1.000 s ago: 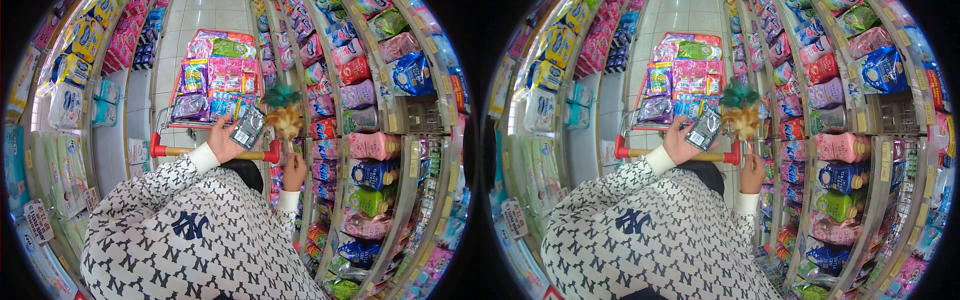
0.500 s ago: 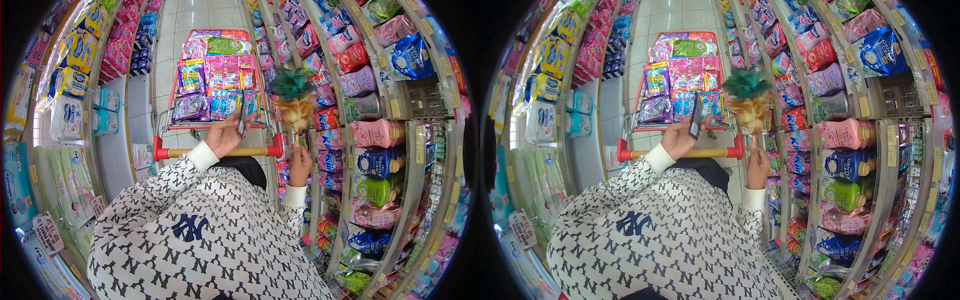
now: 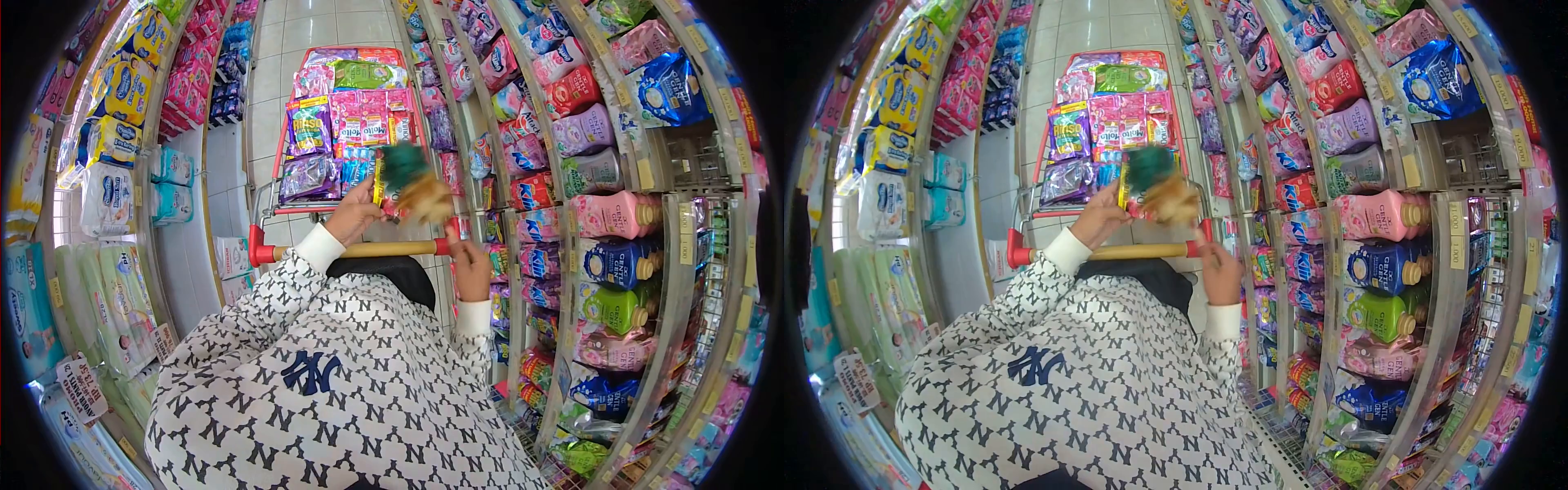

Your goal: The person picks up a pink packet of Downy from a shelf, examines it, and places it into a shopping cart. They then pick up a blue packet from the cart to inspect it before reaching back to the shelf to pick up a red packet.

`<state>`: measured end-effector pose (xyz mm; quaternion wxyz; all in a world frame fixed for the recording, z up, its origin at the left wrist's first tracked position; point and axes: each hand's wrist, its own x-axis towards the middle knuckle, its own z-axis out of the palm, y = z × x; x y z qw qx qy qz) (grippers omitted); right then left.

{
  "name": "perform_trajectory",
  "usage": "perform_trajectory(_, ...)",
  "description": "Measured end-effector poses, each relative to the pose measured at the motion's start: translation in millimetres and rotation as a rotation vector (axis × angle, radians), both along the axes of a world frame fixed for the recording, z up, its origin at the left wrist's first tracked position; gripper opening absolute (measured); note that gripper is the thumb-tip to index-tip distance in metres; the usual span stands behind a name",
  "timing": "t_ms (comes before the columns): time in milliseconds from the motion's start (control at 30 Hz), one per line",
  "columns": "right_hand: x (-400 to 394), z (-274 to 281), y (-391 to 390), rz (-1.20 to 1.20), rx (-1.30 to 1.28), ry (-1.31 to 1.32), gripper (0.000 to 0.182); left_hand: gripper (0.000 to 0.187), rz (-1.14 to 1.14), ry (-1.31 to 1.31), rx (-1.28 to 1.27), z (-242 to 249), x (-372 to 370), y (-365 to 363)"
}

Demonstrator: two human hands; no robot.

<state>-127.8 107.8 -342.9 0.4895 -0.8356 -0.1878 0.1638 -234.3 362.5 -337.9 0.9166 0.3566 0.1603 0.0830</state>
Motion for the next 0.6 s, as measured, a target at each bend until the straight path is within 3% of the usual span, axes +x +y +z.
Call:
perform_trajectory(67,21.6,-18.5,-11.4,-0.081,-0.082,-0.127,0.028,0.072,-0.058,-0.051,0.025,-13.8,-0.3,2.1)
perform_trajectory(167,26.1,6.6,-10.2,-0.14,-0.005,0.023,0.027,0.068,0.042,-0.04,0.002,-8.2,-2.3,1.0)
perform_trajectory(200,24.2,7.7,-7.7,-0.092,-0.009,-0.068,0.028,0.066,0.078,-0.04,-0.014,-3.8,-1.2,1.6)
perform_trajectory(300,1.8,43.6,16.1,0.019,-0.107,-0.029,0.031,0.062,0.185,0.014,-0.112,7.1,-1.5,13.0)
perform_trajectory(367,-3.6,30.8,16.2,0.104,-0.077,0.067,0.037,0.056,0.166,0.001,-0.054,-9.1,-5.8,22.3)
perform_trajectory(433,-9.7,41.1,20.6,0.262,-0.103,0.108,0.042,0.055,0.231,0.045,-0.042,4.4,-6.7,23.9)
perform_trajectory(467,-10.7,52.4,16.7,0.333,-0.083,0.283,0.045,0.06,0.22,0.028,-0.014,4.0,-5.2,24.0)
perform_trajectory(567,-12.1,57.6,-2.0,0.464,-0.048,0.283,0.046,0.066,0.241,0.107,-0.001,0.3,0.0,13.2)
perform_trajectory(600,-11.3,64.8,-6.6,0.426,-0.062,0.267,0.046,0.068,0.103,0.067,-0.004,14.2,0.5,9.8)
